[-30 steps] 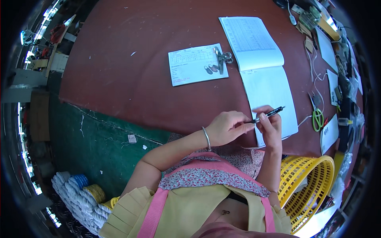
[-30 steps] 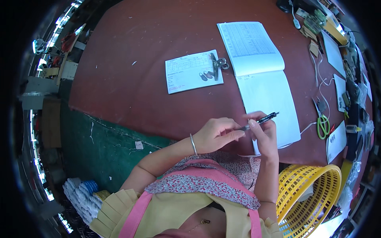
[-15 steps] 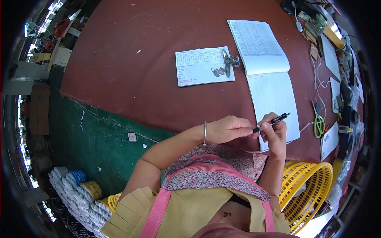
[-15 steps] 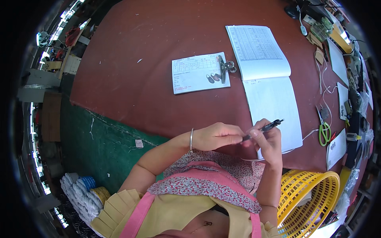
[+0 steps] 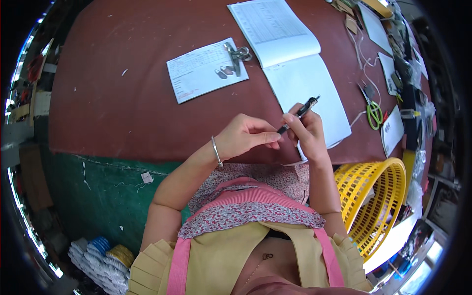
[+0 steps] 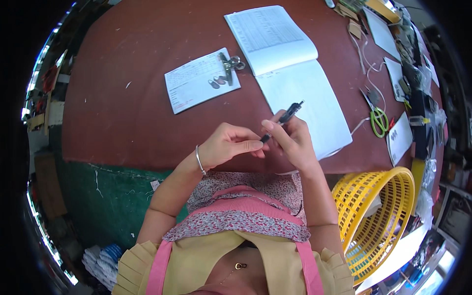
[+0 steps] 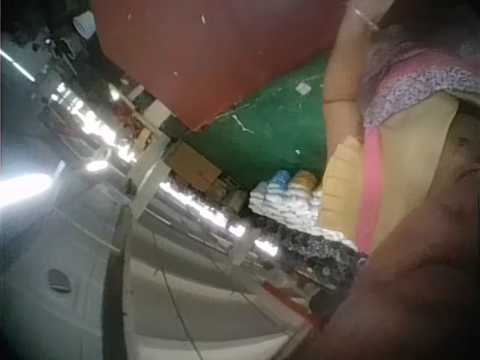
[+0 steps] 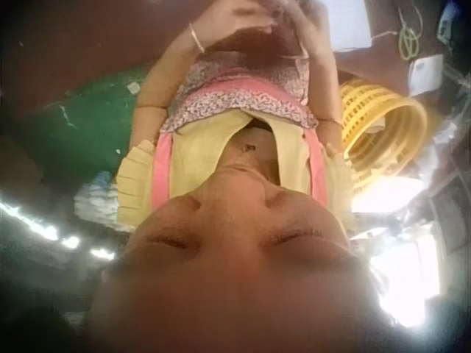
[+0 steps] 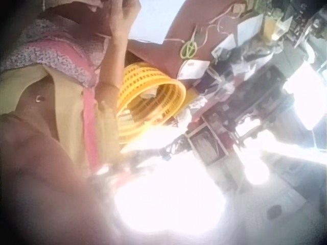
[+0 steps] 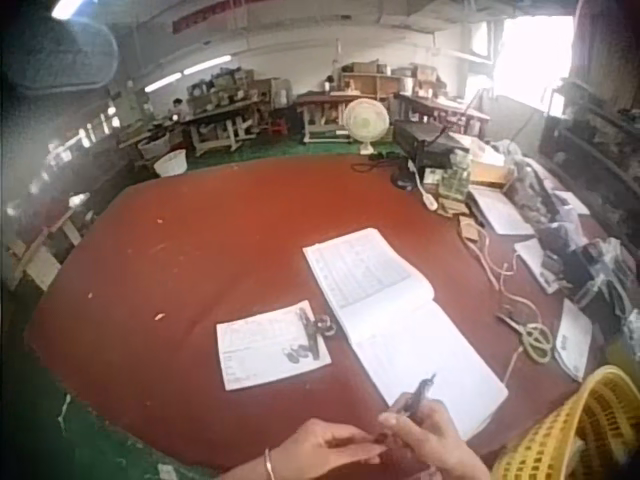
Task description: The person is writing numbers and notes into a notebook and on a production process sheet at a factory workstation.
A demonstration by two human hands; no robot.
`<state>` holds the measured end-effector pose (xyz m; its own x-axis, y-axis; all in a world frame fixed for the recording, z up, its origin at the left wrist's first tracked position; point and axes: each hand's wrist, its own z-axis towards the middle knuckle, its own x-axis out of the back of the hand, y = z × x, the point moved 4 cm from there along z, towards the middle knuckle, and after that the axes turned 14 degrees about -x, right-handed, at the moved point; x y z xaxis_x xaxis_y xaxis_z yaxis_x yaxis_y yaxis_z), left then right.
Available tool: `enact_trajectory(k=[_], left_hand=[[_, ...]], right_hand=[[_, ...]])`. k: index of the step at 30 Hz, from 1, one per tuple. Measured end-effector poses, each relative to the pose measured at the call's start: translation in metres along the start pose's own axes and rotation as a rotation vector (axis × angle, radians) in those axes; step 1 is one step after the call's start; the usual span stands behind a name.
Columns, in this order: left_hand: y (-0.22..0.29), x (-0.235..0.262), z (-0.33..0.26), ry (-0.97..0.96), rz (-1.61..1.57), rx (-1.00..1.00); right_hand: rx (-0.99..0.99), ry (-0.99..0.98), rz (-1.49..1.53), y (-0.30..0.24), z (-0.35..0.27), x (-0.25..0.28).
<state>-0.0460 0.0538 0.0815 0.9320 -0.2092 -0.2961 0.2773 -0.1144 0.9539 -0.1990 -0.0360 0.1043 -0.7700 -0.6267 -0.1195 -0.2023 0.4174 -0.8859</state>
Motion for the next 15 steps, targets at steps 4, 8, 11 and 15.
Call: enact_trajectory(k=[4,8,11,15], left_hand=[[0.004,-0.002,0.004,0.154,-0.070,-0.048],[0.011,-0.004,0.004,0.021,-0.214,0.120],[0.004,-0.004,0.004,0.086,-0.164,0.026],[-0.005,-0.005,0.001,0.131,-0.067,0.019]], right_hand=[[0.016,0.022,-0.008,0.000,0.000,0.002],[-0.023,-0.009,0.053,0.003,-0.002,0.001],[-0.030,0.004,0.046,0.003,-0.005,-0.001],[0.003,0.018,-0.036,0.002,-0.003,-0.002]])
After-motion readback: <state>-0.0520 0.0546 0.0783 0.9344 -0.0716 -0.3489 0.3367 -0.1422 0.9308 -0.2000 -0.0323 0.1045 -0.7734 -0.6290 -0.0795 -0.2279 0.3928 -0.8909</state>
